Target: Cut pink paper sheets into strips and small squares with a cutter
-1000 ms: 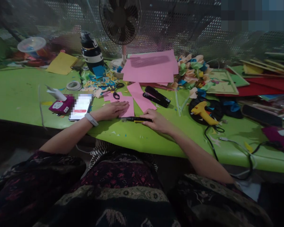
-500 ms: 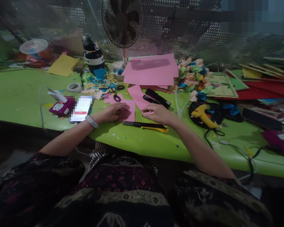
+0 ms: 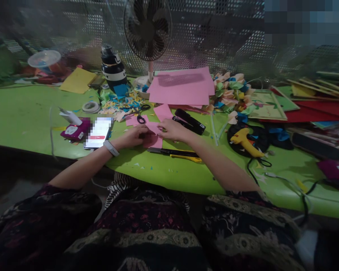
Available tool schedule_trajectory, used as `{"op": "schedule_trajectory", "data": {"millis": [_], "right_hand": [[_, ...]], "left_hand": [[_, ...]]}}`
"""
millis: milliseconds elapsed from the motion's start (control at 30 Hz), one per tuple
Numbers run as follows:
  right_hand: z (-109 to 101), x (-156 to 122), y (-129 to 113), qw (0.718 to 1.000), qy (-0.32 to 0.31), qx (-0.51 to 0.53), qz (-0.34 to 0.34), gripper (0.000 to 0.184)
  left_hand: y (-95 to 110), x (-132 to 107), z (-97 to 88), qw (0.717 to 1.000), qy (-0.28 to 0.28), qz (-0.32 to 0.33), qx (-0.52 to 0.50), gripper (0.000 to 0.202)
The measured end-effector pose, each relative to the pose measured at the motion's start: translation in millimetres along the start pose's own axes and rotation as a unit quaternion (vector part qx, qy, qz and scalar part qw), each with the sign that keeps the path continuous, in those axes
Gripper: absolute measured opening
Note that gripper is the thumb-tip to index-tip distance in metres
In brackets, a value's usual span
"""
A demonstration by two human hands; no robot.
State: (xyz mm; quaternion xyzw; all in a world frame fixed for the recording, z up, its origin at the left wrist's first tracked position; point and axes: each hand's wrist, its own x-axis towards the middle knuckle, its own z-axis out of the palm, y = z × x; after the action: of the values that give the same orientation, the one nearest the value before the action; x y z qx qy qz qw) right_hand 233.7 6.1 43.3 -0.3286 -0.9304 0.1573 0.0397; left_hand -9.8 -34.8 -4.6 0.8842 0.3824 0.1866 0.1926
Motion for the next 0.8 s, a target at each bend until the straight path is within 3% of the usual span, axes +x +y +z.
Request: {"op": "schedule_trajectory", "data": {"millis": [200, 367, 500, 633, 800], "right_hand": [[-5, 9, -2, 0.999, -0.013, 0.008, 0.040, 0.023], [-4, 11, -5, 0.999, -0.007, 0.029, 0.035, 0.031], [-3, 8, -12, 0.990, -0.044, 0.101, 0.090, 0.031], [-1, 6, -18, 0.986, -0.053, 0.110, 0.110, 0.017], [-2, 7, -24, 0.989, -0.021, 0.128, 0.073, 0.012]], "left_hand": [[5, -2, -0.7, 0.997, 0.004, -0.040, -0.064, 0.030], [8, -4, -3.1, 0.998, 0.026, -0.054, 0.001, 0.028], [6, -6, -3.2, 0.996, 0.057, -0.061, 0.032, 0.037], [5, -6, -0.3, 0.995, 0.071, -0.064, 0.014, 0.040], [5, -1, -2.9, 0.987, 0.086, -0.093, -0.098, 0.013]]}}
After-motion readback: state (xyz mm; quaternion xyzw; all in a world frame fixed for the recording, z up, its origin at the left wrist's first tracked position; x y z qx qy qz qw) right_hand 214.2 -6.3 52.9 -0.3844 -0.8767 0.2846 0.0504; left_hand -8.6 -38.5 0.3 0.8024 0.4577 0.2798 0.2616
